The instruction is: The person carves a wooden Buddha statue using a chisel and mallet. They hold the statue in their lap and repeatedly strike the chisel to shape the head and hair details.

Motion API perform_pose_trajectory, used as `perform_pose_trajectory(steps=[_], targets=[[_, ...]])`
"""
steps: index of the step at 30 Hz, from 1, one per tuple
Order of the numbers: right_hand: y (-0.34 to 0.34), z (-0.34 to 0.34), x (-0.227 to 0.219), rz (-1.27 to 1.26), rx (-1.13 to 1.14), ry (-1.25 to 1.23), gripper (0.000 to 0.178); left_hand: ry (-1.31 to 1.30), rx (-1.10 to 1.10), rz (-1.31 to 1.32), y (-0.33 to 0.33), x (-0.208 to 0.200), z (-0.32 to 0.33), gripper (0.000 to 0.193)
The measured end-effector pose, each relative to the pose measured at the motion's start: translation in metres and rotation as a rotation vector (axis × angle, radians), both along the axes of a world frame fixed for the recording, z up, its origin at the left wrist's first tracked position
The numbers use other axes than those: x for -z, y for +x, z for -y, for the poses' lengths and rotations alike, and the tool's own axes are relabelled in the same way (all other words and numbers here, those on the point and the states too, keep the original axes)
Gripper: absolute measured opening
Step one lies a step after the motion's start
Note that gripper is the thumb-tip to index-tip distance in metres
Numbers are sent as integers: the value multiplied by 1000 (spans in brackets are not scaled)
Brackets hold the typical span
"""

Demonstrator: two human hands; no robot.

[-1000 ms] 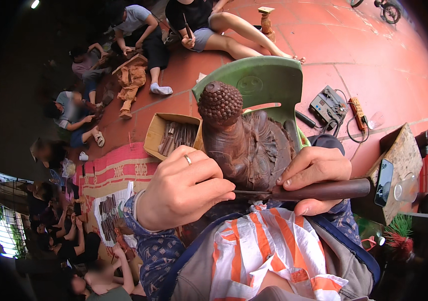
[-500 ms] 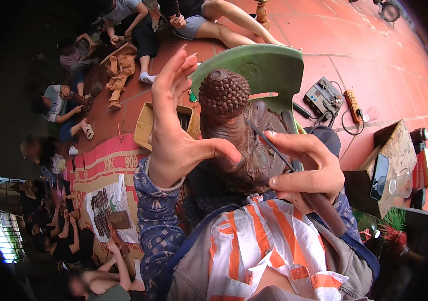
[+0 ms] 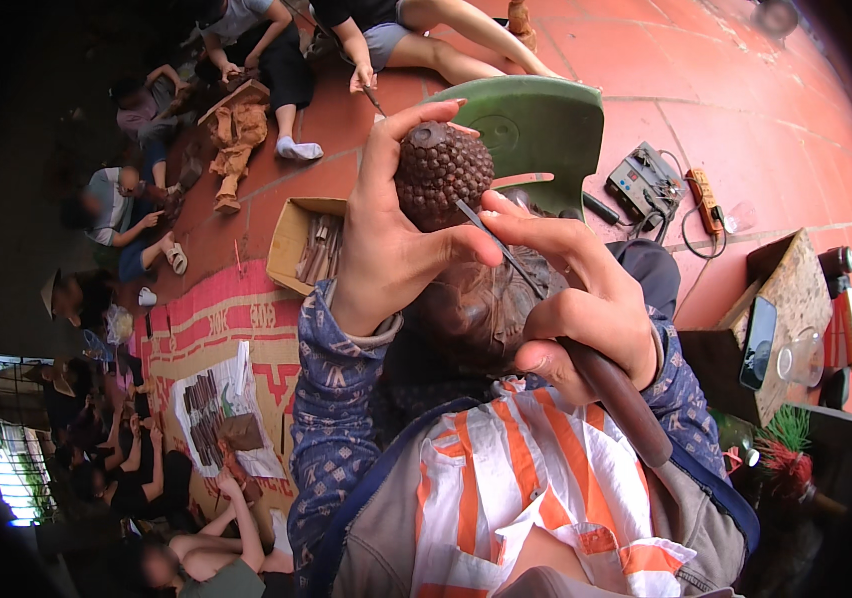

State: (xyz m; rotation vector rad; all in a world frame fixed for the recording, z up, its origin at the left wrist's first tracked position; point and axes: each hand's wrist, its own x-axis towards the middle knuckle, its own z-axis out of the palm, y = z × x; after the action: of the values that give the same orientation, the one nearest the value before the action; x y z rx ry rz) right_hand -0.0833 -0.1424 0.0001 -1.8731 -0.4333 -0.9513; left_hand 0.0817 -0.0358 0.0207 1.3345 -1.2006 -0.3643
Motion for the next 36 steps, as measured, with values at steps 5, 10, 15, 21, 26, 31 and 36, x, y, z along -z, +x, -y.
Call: perform_pose_trajectory(steps=[5, 10, 15, 21, 26, 31, 36], targets=[[-2, -1, -4, -44, 3, 5, 44, -9, 18, -39, -1, 2, 0, 94], [-8, 0, -21, -140, 14, -36, 44, -19, 9, -26, -1, 5, 1, 94], [-11, -8, -43, -237, 51, -61, 35, -18, -29, -1, -1, 7, 0, 94], [-7, -20, -43, -180, 187, -156, 31, -31, -15, -67, -6, 8, 2, 95], [4, -23, -7, 68, 211, 78, 29, -37, -40, -39, -7, 9, 4, 96], [-3, -18, 0, 78, 189, 124, 42, -92, -103, 63, -8, 7, 2, 100], [-9, -14, 7, 126, 114, 232, 69, -298, -482, 817, -23, -2, -37, 62]])
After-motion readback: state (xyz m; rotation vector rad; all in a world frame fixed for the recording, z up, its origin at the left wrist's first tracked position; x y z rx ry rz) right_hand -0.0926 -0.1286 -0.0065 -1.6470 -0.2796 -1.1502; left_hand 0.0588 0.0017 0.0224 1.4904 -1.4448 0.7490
